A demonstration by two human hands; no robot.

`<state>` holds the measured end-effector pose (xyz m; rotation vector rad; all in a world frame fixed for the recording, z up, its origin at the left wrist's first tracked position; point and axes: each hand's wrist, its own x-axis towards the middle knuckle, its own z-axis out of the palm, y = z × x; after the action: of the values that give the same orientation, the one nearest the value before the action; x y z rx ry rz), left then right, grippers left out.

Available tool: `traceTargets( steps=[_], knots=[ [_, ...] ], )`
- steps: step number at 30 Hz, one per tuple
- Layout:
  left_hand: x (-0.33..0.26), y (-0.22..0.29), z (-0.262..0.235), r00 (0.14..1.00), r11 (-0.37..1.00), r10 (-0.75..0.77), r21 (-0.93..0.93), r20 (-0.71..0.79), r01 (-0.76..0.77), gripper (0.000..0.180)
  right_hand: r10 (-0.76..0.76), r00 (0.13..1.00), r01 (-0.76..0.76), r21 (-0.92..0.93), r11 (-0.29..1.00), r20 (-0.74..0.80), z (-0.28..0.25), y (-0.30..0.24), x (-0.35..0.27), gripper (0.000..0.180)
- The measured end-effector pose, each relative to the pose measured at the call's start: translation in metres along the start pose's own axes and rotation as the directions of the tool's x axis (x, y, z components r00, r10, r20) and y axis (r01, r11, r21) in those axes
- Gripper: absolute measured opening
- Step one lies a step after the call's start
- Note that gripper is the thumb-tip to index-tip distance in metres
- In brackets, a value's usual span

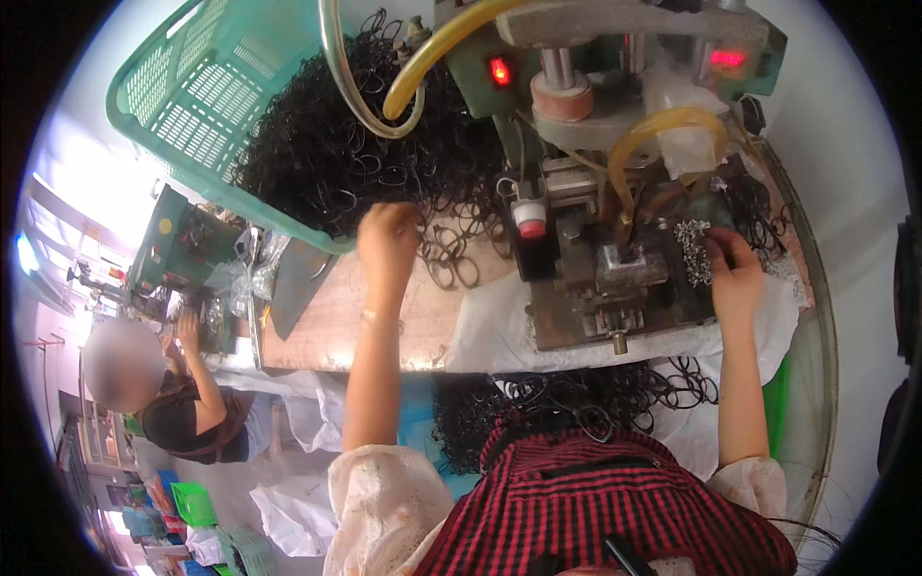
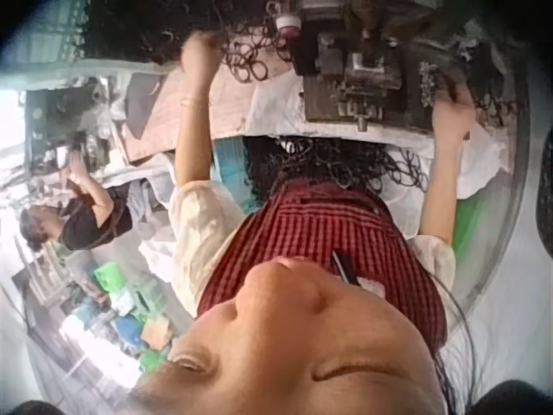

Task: The person repeatedly picks up small metal components and dark curly hair strands, places them into a machine, and removes the assembled hair accessories. The person handles the items one at a time and places the finished products into a green basket.

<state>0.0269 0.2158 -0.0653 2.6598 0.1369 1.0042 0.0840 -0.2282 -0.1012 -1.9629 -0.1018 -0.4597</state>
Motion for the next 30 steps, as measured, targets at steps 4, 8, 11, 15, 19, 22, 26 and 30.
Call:
traceTargets(
  steps=[4,8,11,15,19,22,26,30],
  knots=[
    [-0.018,-0.066,0.073,0.963,0.981,0.008,0.184,0.269,-0.06,0.021,0.028,0.999,-0.029,0.02,0.999,0.025,0.008,0.002,0.005,0.016],
    [-0.005,-0.095,0.063,0.867,0.754,-0.483,-0.446,0.121,0.482,0.018,-0.084,0.995,0.076,-0.118,0.99,-0.062,-0.025,0.043,-0.017,0.015],
    [-0.014,-0.107,0.034,0.607,0.222,-0.794,-0.911,0.038,0.348,0.022,-0.078,0.982,0.033,-0.246,0.969,-0.174,-0.067,0.044,-0.042,0.014],
    [-0.031,-0.107,0.026,0.592,0.26,-0.804,-0.872,0.043,0.416,0.019,0.073,0.976,-0.099,-0.117,0.988,-0.203,-0.089,0.037,-0.057,0.017],
    [-0.037,-0.104,0.046,0.664,0.363,-0.748,-0.833,0.007,0.417,0.018,-0.117,0.988,0.122,-0.047,0.991,0.103,-0.05,-0.051,-0.044,0.016],
    [-0.036,-0.07,0.051,0.742,0.304,-0.67,-0.908,0.011,0.288,0.015,-0.336,0.932,0.327,0.087,0.941,0.135,-0.007,-0.076,-0.015,0.018],
    [-0.044,0.0,0.058,0.769,0.275,-0.632,-0.901,0.092,0.334,0.012,-0.152,0.985,0.107,0.383,0.917,0.087,0.041,-0.062,-0.02,0.034],
    [-0.051,0.039,0.039,0.759,0.253,-0.644,-0.909,0.098,0.332,0.01,-0.028,0.984,-0.07,0.525,0.848,0.176,0.043,-0.074,-0.026,0.04]
  ],
)
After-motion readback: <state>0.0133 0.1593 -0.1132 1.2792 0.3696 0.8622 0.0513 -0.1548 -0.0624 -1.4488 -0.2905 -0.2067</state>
